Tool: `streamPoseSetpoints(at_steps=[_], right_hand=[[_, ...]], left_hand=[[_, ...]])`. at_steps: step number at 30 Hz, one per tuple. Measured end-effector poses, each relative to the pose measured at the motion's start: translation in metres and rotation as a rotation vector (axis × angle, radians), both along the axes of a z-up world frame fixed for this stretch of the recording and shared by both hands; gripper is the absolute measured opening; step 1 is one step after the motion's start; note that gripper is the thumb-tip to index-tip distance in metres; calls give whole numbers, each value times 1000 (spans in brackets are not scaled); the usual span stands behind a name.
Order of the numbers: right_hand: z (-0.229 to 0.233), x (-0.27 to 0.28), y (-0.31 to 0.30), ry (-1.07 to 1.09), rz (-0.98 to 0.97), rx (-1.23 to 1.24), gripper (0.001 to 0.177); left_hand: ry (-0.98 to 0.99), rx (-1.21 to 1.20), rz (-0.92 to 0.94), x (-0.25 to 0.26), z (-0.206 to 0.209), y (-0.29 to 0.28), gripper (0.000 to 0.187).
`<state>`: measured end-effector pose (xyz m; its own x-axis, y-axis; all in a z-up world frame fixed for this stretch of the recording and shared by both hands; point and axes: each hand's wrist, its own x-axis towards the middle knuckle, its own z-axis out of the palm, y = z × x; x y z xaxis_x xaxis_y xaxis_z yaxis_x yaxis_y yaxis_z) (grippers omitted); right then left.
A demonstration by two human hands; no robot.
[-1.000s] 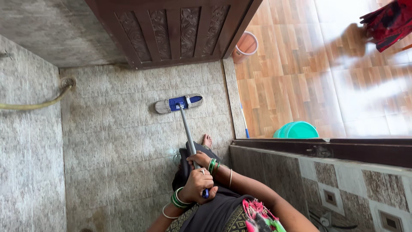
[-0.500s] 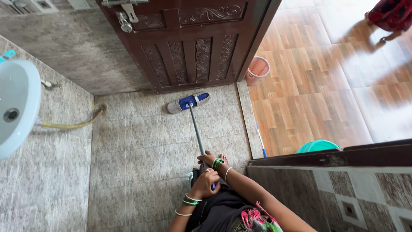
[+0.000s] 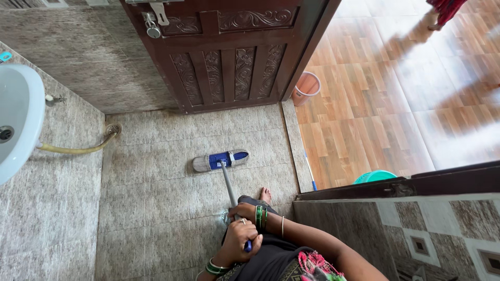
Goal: The person cleans the floor by hand using a mop, moving the mop head across the tiled surface in a small room and near a doorway, while several buckets of water are placed nearby.
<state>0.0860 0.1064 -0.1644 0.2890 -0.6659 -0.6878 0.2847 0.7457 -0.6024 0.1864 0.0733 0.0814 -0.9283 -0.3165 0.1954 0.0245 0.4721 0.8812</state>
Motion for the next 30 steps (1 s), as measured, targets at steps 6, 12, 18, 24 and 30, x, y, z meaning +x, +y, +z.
streamPoseSetpoints(at_steps=[6,12,18,24,30], right_hand=[[-2,0,-10,-196,-123,260,16],[-12,-16,-37,-119,-221,224,17],[-39,-21,-86,-4,-322,274,28],[-26,-27,-68,-173,-423,217,31],[-7,-28,1,-321,-376,109,35]], left_hand=[[11,33,38,2,-12,-4,32],[-87,-34,45,-5,-48,-6,31],[-184,-93,88,-10,-113,-24,23],[-209,-194,153,-16,-112,-10,24],[-180,-165,25,-15,-50,14,31]])
